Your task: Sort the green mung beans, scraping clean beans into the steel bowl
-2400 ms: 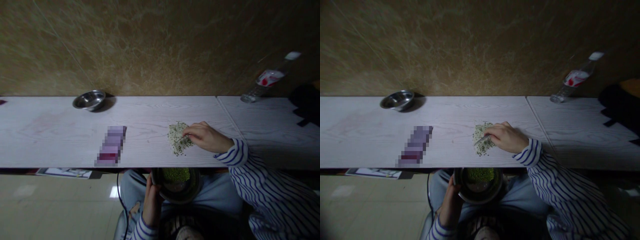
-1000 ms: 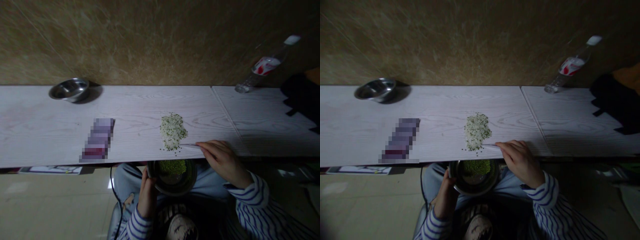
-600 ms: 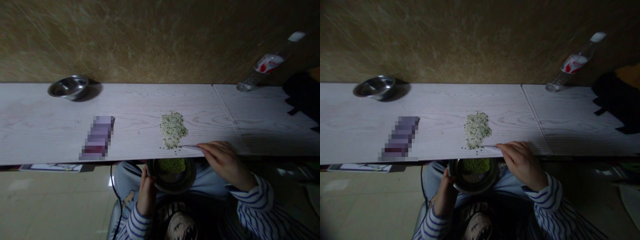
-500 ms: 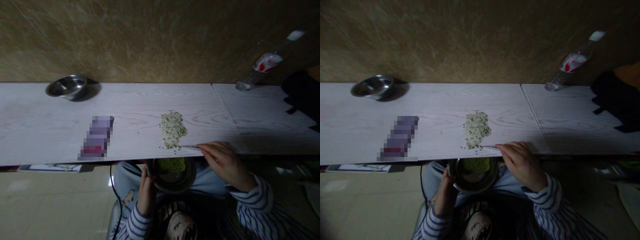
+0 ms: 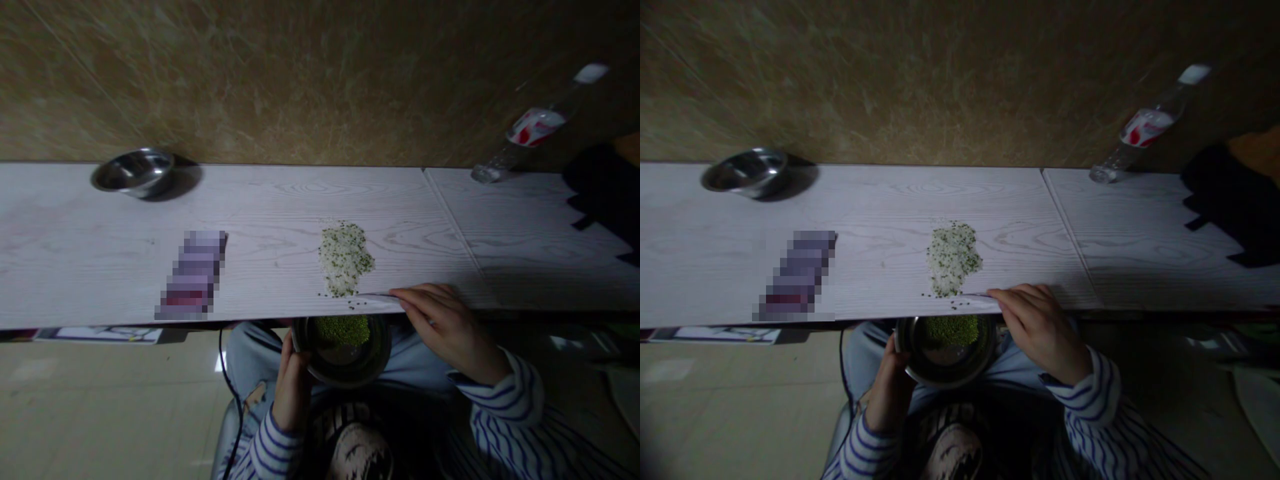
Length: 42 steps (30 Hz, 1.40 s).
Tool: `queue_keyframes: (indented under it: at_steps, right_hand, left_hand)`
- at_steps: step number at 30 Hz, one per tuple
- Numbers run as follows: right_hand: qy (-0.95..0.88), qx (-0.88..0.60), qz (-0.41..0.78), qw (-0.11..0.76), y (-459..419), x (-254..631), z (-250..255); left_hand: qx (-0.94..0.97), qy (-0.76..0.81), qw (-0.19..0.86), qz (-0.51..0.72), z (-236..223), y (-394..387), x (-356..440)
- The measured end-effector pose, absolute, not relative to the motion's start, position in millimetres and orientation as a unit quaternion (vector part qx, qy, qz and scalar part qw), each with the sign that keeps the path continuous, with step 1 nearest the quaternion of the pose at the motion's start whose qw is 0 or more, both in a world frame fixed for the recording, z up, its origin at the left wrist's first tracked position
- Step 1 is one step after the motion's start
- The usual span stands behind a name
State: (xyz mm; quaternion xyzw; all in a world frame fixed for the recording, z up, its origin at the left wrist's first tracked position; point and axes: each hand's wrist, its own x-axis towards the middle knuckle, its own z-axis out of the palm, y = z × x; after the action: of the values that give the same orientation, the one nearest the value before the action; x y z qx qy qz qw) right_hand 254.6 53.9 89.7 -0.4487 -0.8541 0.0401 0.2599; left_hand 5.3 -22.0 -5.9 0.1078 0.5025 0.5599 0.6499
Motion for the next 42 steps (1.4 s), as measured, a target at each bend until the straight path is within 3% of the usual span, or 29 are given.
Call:
queue_keyframes:
  at_steps: [42]
  right_hand:
    - [-0.843,-0.462,0.070,0.265,58,247,89]
  left_hand:
    - [0.090,0.504,0.654,0.558,3,-22,5]
